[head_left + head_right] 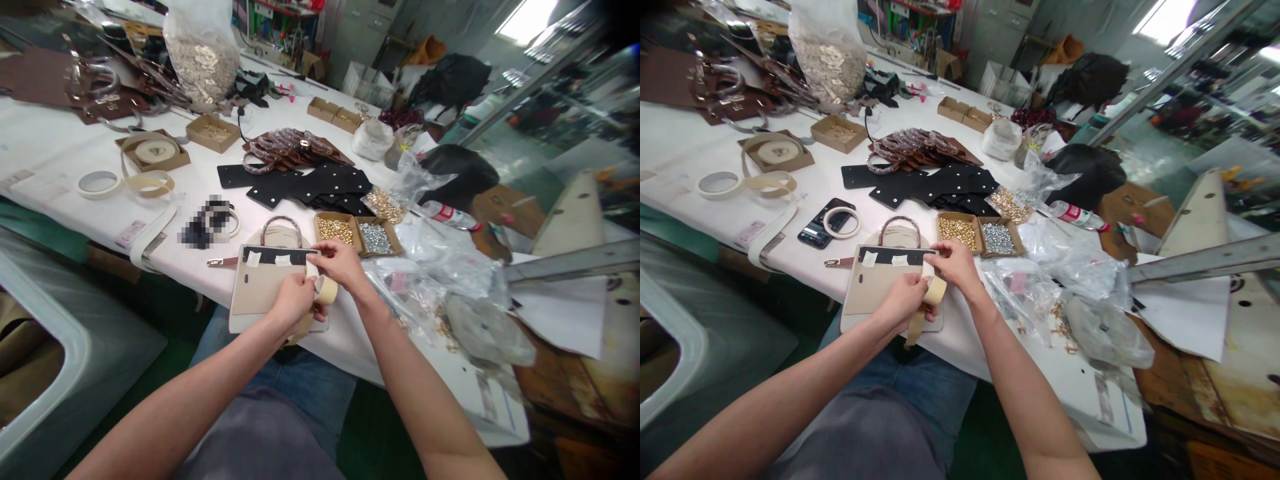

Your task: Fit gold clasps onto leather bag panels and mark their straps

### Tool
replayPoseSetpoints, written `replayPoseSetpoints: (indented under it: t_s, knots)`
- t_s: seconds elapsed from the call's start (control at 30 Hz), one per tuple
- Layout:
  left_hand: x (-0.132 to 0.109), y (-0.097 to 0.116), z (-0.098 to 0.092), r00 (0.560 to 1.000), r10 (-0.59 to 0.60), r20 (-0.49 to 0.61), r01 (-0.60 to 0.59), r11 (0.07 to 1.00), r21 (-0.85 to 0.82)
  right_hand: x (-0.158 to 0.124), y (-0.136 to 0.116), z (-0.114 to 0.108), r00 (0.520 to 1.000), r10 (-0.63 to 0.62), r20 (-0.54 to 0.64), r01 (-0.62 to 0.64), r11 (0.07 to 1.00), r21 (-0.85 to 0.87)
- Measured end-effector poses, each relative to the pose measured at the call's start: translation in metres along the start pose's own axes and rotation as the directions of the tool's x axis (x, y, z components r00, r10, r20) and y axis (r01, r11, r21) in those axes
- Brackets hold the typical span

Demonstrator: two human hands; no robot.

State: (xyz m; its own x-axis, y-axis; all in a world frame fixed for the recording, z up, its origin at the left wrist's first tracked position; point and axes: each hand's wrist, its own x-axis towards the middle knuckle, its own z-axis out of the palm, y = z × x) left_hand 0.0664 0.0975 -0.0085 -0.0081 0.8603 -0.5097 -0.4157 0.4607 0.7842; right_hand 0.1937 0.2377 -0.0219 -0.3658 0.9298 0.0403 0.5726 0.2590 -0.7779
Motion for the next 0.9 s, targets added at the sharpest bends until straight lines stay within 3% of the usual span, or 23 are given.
replayPoseSetpoints:
  t_s: [0.13, 0.23, 0.37, 0.57, 0.9]
  knots:
    - [-0.003, -0.008, -0.002, 0.999, 0.049, -0.001, -0.048, 0.997, 0.062, 0.002, -0.008, -0.003, 1.0, 0.001, 0.02, -0.001, 1.0, -0.004]
    - [-0.005, -0.01, -0.003, 0.999, 0.046, 0.022, -0.048, 0.995, 0.093, -0.005, -0.019, -0.005, 0.993, -0.111, -0.033, 0.107, 0.988, -0.109]
    - [-0.006, -0.006, -0.003, 0.999, 0.016, 0.033, -0.02, 0.992, 0.121, -0.015, -0.026, -0.01, 0.945, -0.297, 0.139, 0.313, 0.943, -0.113]
    - [-0.01, -0.002, -0.005, 0.999, -0.021, 0.043, 0.019, 0.999, 0.05, -0.011, -0.03, -0.026, 0.901, -0.272, 0.337, 0.315, 0.946, -0.078]
    - [-0.013, 0.001, -0.003, 1.0, -0.027, -0.014, 0.027, 1.0, -0.009, 0.012, -0.028, -0.034, 0.855, -0.289, 0.431, 0.363, 0.927, -0.098]
